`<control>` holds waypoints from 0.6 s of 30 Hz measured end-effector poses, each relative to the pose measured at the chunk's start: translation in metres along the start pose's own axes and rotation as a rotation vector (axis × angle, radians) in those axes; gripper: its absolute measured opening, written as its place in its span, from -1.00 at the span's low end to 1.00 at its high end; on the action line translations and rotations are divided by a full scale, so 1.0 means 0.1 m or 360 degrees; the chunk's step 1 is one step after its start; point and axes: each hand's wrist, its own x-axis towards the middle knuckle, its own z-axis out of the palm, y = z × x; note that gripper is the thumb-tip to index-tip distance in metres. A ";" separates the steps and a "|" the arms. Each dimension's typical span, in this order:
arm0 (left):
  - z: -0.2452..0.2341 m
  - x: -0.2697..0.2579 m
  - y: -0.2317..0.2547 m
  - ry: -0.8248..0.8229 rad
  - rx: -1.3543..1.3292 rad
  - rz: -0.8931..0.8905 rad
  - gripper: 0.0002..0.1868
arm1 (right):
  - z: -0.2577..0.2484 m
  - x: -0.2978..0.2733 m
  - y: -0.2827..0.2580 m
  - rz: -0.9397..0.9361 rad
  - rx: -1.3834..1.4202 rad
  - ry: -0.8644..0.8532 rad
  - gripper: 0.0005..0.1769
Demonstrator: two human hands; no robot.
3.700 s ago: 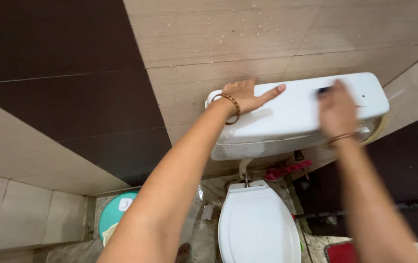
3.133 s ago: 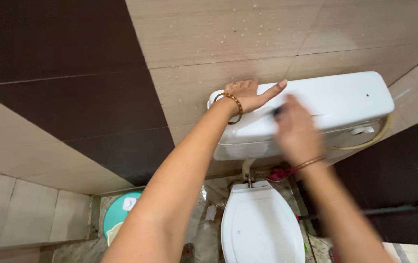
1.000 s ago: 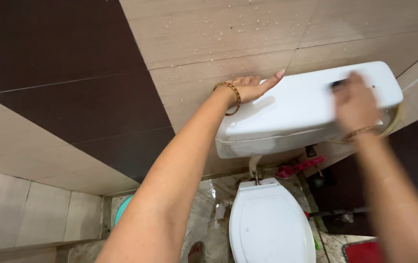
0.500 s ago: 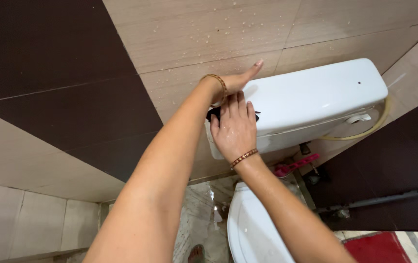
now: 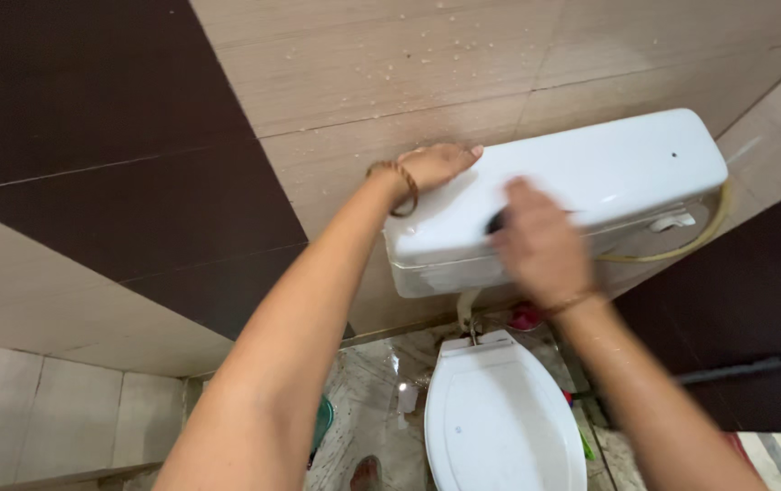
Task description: The person scrubs the top and sides of a white toilet tank using a dark sponge. They repeatedly wipe the surfaces in a back-and-forth motion, focusing on the top lid and the side panels.
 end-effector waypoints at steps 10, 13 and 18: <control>0.72 -1.02 0.12 0.0918 0.0962 0.0601 -0.18 | 0.23 0.37 1.61 0.0480 -0.0241 -0.0134 -0.58; 0.90 -1.20 0.25 0.1009 0.1232 0.0652 -0.27 | 0.69 0.76 0.89 0.0282 0.0181 -0.0248 -0.67; 1.13 -1.58 0.21 0.1019 0.1259 0.0681 -0.49 | 0.94 1.42 -0.39 0.0077 0.0333 -0.0791 -0.59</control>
